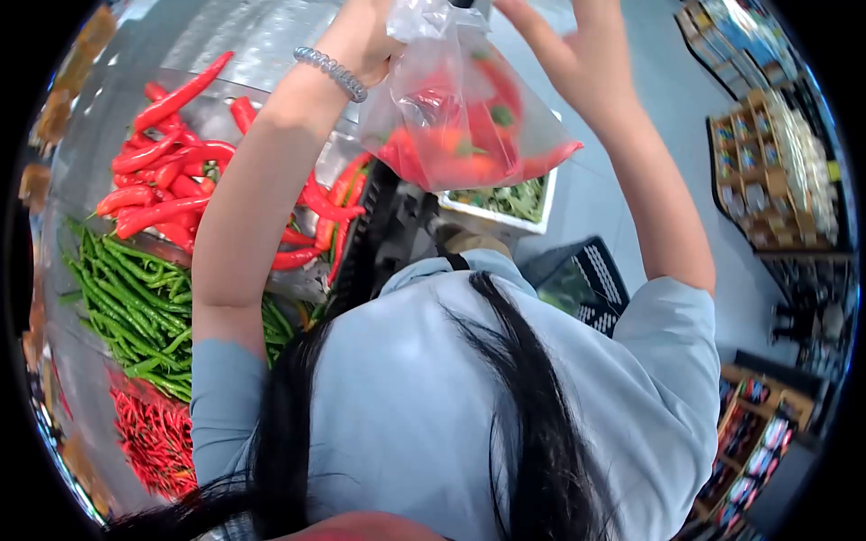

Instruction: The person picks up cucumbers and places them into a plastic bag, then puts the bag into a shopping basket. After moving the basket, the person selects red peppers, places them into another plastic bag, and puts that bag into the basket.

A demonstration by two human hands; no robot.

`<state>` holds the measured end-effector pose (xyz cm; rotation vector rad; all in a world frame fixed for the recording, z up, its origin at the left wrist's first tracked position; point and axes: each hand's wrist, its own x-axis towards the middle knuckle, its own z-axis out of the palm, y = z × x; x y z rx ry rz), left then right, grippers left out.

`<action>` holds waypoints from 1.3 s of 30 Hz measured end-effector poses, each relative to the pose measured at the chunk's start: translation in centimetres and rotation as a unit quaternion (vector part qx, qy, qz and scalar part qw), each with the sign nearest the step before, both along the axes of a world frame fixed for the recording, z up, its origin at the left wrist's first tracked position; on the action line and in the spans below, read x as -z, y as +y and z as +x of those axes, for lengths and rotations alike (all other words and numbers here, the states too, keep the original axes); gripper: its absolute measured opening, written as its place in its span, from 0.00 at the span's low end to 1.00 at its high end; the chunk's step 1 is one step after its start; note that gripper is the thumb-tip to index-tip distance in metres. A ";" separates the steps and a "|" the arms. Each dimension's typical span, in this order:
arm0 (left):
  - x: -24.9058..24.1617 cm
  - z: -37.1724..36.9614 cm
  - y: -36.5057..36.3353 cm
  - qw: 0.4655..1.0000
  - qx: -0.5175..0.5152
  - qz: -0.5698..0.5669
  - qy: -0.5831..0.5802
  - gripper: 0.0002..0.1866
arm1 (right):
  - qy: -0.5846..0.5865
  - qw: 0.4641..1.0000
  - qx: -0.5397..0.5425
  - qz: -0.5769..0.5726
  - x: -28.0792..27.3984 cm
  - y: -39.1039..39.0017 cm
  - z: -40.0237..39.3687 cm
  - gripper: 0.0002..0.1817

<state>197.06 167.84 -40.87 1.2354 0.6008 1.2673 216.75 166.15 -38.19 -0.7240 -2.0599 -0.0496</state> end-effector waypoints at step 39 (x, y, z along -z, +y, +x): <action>39.9 39.5 -25.0 0.833 0.240 -0.296 0.400 0.11 | -0.059 0.695 0.486 -0.527 30.7 -50.4 19.3 0.13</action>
